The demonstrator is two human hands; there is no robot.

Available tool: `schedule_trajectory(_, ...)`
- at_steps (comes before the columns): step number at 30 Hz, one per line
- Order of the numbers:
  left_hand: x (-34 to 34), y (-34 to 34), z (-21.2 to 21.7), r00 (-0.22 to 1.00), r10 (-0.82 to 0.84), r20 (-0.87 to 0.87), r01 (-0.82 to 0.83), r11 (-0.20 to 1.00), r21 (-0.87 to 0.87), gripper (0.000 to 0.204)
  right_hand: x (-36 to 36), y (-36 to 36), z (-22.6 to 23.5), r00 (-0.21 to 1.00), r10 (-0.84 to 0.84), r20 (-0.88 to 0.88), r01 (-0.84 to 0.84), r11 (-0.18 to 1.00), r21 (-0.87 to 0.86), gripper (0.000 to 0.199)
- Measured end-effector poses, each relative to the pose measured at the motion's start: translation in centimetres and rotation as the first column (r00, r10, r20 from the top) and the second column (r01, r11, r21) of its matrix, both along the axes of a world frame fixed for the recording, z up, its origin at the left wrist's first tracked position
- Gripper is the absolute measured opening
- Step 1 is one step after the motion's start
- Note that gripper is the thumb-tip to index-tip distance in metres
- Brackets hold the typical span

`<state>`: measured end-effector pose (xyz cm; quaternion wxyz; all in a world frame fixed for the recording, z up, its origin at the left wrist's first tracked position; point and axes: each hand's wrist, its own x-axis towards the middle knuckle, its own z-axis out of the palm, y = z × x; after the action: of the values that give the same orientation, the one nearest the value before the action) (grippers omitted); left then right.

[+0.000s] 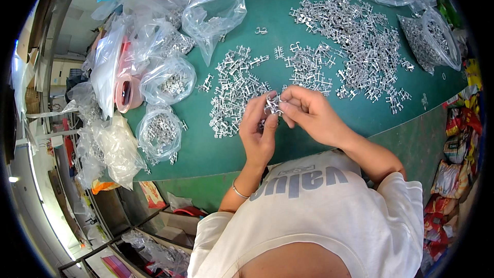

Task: The person sorts through a large pile of silver-colored hardware components by hand on a green workbench, picking up individual pieces and placing them into a clear plastic bag.

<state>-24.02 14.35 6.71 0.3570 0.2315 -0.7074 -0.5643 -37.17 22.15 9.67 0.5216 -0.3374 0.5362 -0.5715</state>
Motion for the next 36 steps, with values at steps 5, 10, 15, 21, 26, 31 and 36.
schedule_trajectory(5,0.0,-0.1,-0.7,0.998,-0.049,-0.040,0.047,0.998,-0.049,0.030,-0.6,0.2,0.8,0.952,0.049,0.302,-0.085,0.991,0.107,0.013)
schedule_trajectory(10,0.0,-0.3,-0.9,0.990,-0.118,-0.077,0.128,0.981,0.143,0.031,0.6,0.0,-0.7,0.950,-0.133,-0.281,0.103,0.987,-0.121,0.012)
schedule_trajectory(15,0.0,-0.2,-0.4,0.996,-0.076,-0.040,0.079,0.992,0.097,0.034,0.2,-0.2,0.9,0.825,-0.133,-0.549,0.067,0.988,-0.140,0.012)
schedule_trajectory(21,0.2,0.4,-0.3,0.990,0.002,-0.138,0.060,0.895,0.442,0.036,-0.1,-0.2,0.5,0.884,-0.009,-0.468,-0.011,0.999,-0.040,0.016)
schedule_trajectory(26,0.4,0.1,-0.5,0.998,0.052,0.026,-0.051,0.997,-0.050,0.036,0.5,-0.2,0.3,0.989,0.012,0.150,-0.032,0.991,0.131,0.023)
schedule_trajectory(31,0.0,0.6,-0.8,0.986,0.162,0.046,-0.145,0.956,-0.255,0.032,1.4,-0.3,-0.7,0.994,0.013,-0.112,-0.005,0.998,0.070,0.017)
schedule_trajectory(36,0.2,0.5,0.0,0.986,0.154,0.064,-0.140,0.974,-0.180,0.029,1.6,-0.2,-1.1,0.666,-0.257,-0.700,0.087,0.959,-0.270,0.015)
